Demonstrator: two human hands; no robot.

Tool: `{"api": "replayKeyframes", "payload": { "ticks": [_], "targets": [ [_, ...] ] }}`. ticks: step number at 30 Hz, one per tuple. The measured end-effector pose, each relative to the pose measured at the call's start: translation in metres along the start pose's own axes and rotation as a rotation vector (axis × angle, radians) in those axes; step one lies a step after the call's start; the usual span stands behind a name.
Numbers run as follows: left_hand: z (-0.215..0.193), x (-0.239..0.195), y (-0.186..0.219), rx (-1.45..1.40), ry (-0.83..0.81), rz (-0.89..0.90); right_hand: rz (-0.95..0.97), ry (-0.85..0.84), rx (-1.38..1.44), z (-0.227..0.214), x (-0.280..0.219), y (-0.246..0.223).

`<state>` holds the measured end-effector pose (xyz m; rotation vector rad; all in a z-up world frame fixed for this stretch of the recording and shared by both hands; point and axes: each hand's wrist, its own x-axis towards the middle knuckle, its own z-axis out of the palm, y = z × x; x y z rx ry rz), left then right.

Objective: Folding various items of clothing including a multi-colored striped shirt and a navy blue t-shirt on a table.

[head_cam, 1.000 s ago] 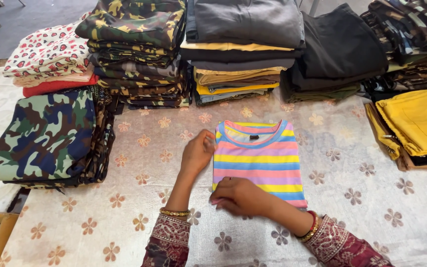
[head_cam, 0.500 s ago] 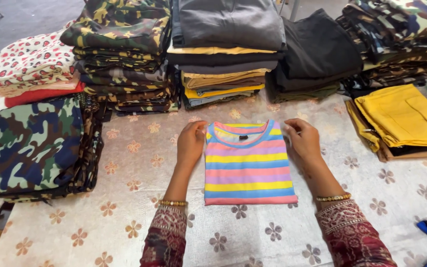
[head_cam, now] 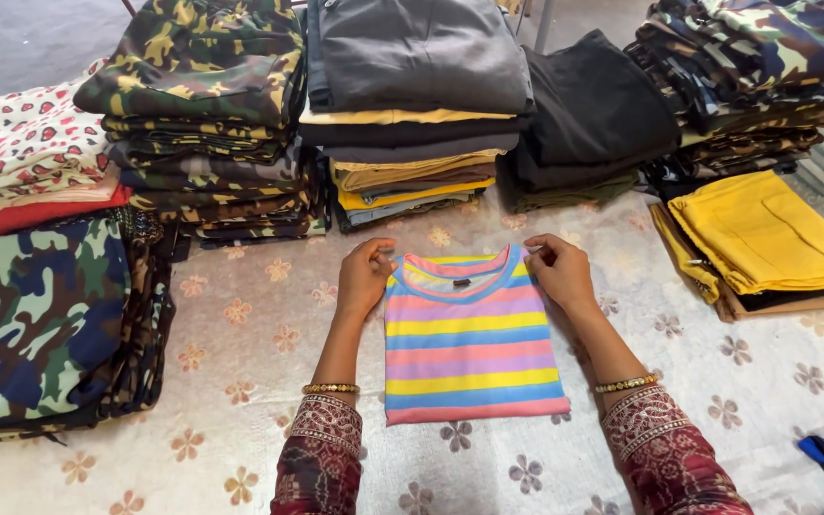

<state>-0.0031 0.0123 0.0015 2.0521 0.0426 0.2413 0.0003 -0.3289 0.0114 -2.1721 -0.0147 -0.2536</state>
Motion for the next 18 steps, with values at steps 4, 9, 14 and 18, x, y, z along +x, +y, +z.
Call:
{"api": "replayKeyframes", "payload": {
  "ticks": [4,9,14,18],
  "targets": [
    [0.003,0.007,0.003,-0.163,-0.067,0.053,-0.142,-0.007,-0.138,-0.001,0.0,-0.005],
    [0.006,0.012,-0.002,-0.139,-0.1,0.146,-0.145,-0.101,-0.383,0.003,-0.002,-0.023],
    [0.001,0.008,0.008,0.262,-0.021,0.322,-0.19,-0.102,-0.408,0.005,0.004,-0.009],
    [-0.003,0.005,0.014,0.429,-0.093,0.267,-0.179,-0.094,-0.275,0.001,0.002,-0.012]
  ]
}}
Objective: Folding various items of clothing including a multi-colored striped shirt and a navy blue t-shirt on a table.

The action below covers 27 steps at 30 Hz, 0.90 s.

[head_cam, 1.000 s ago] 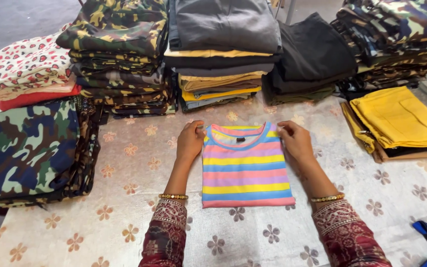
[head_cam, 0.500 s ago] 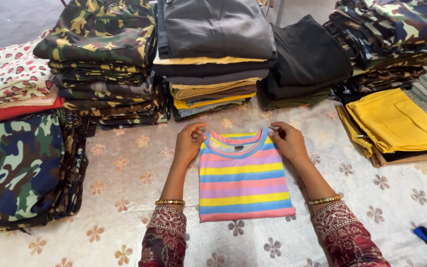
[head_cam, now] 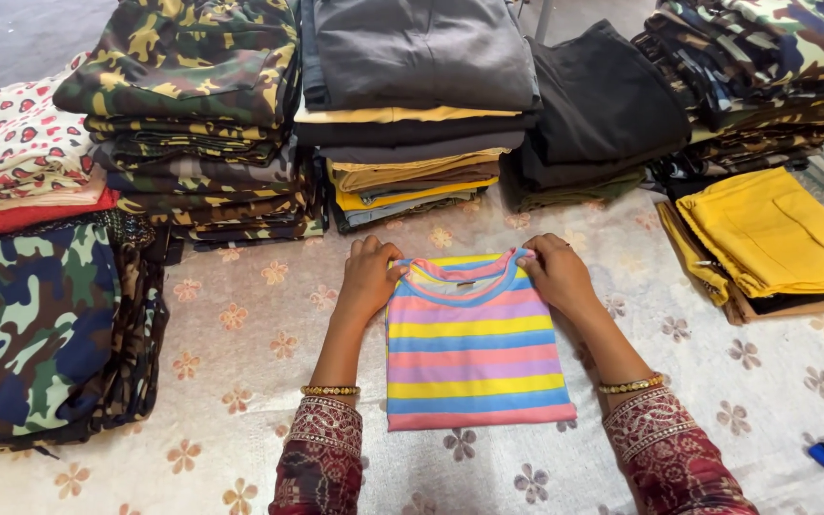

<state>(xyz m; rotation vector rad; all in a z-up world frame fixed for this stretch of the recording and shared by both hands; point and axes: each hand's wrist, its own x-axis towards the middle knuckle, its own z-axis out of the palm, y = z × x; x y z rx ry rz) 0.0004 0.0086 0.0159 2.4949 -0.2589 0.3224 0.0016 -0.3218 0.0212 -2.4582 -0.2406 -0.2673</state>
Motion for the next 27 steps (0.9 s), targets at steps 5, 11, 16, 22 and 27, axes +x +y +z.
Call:
{"api": "replayKeyframes", "payload": {
  "ticks": [5,11,16,22,27],
  "targets": [
    [0.006,0.001,-0.012,0.005,-0.003,0.073,0.074,-0.073,0.452,0.005,0.001,0.022],
    [0.015,0.003,-0.021,-0.754,-0.131,-0.13,0.213,-0.014,0.979,-0.012,-0.008,-0.011],
    [-0.018,0.001,0.018,-0.73,-0.014,-0.051,0.038,-0.038,0.522,-0.021,-0.001,0.01],
    [-0.064,-0.006,0.059,-0.713,0.095,0.162,0.052,0.2,0.668,-0.05,-0.002,-0.015],
    [-0.125,-0.029,0.115,-0.525,0.254,0.252,-0.033,0.266,0.804,-0.09,-0.02,-0.057]
  ]
}}
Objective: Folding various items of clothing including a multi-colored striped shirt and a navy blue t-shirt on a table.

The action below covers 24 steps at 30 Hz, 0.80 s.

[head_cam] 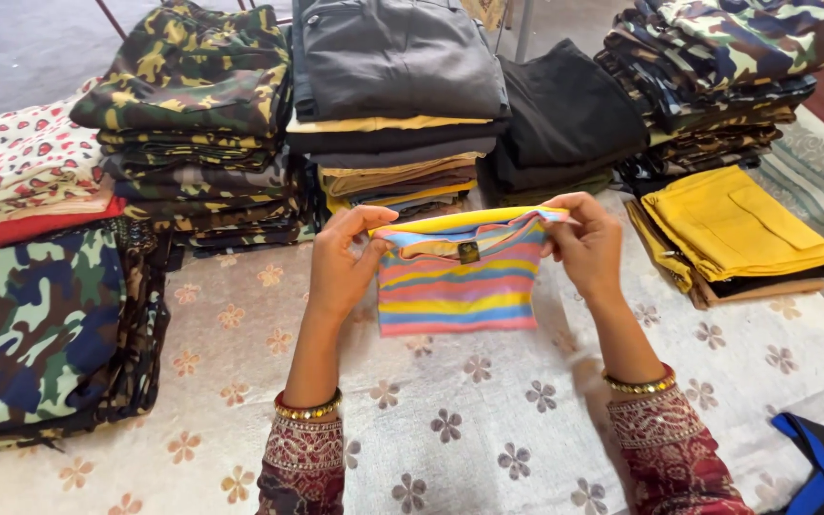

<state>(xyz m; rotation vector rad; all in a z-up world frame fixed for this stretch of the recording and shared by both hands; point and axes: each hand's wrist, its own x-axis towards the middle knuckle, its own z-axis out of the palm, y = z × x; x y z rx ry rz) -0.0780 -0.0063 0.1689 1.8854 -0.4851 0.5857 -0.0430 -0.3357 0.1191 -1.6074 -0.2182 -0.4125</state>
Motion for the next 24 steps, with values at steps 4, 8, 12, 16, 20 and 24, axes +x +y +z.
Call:
{"api": "replayKeyframes", "payload": {
  "ticks": [4,8,12,16,20,24],
  "targets": [
    [-0.02,-0.004,0.039,0.09,0.045,0.14,-0.147,-0.021,0.063,-0.011,-0.012,-0.031],
    [-0.033,-0.02,0.068,0.045,0.054,0.221,-0.255,-0.072,0.116,-0.016,-0.031,-0.068],
    [-0.045,-0.044,0.097,0.493,0.083,0.141,-0.351,-0.044,0.089,-0.018,-0.052,-0.093],
    [-0.063,-0.067,0.127,0.315,-0.003,0.198,-0.37,-0.073,0.13,-0.009,-0.072,-0.118],
    [-0.072,-0.072,0.12,0.187,-0.015,0.076,-0.262,-0.057,0.065,0.004,-0.065,-0.094],
    [-0.064,-0.063,0.06,0.264,0.005,-0.118,-0.102,-0.136,-0.079,0.046,-0.041,-0.039]
  ]
}}
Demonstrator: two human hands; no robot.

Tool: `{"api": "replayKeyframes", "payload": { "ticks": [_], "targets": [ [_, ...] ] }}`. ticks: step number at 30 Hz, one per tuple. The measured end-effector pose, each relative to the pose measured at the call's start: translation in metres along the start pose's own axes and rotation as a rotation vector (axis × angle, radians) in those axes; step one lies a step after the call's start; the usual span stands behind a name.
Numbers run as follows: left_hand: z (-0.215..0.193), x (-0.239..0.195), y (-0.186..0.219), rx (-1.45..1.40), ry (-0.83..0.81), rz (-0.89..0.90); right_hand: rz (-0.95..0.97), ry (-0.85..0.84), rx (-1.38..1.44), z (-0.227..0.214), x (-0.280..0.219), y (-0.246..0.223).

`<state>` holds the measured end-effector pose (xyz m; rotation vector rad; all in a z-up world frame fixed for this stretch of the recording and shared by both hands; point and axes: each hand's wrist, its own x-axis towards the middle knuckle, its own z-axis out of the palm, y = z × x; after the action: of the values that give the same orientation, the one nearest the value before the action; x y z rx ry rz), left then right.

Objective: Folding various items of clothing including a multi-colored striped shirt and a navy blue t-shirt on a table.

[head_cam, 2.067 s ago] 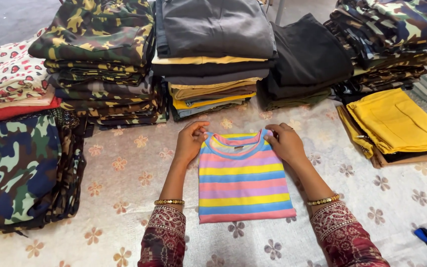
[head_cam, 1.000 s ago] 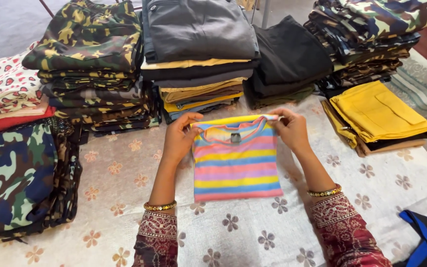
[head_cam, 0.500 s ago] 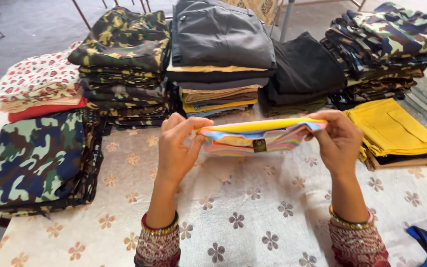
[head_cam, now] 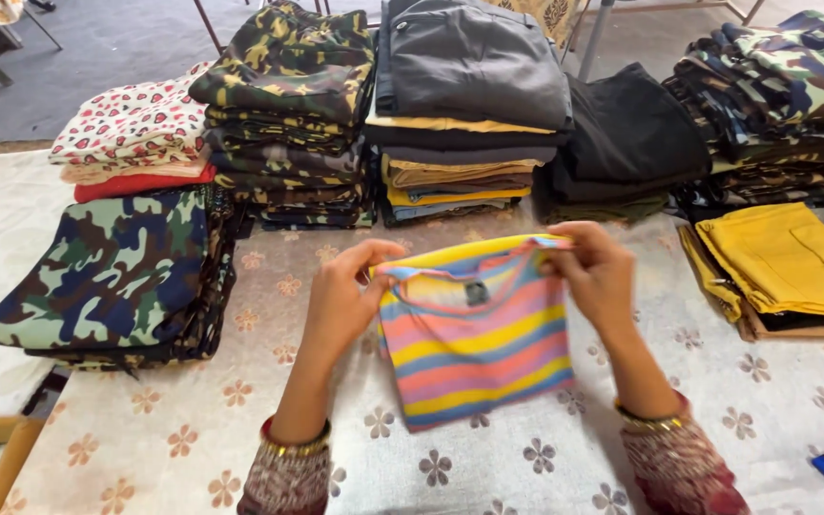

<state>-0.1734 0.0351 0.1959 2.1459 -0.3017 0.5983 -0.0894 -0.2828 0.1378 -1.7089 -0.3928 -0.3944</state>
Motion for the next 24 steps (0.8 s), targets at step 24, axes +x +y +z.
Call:
{"api": "replayKeyframes", "payload": {
  "ticks": [24],
  "targets": [
    [0.095,0.013,-0.079,-0.273,-0.173,-0.301,-0.345,-0.093,-0.195,0.106,-0.039,-0.01]
  ]
}}
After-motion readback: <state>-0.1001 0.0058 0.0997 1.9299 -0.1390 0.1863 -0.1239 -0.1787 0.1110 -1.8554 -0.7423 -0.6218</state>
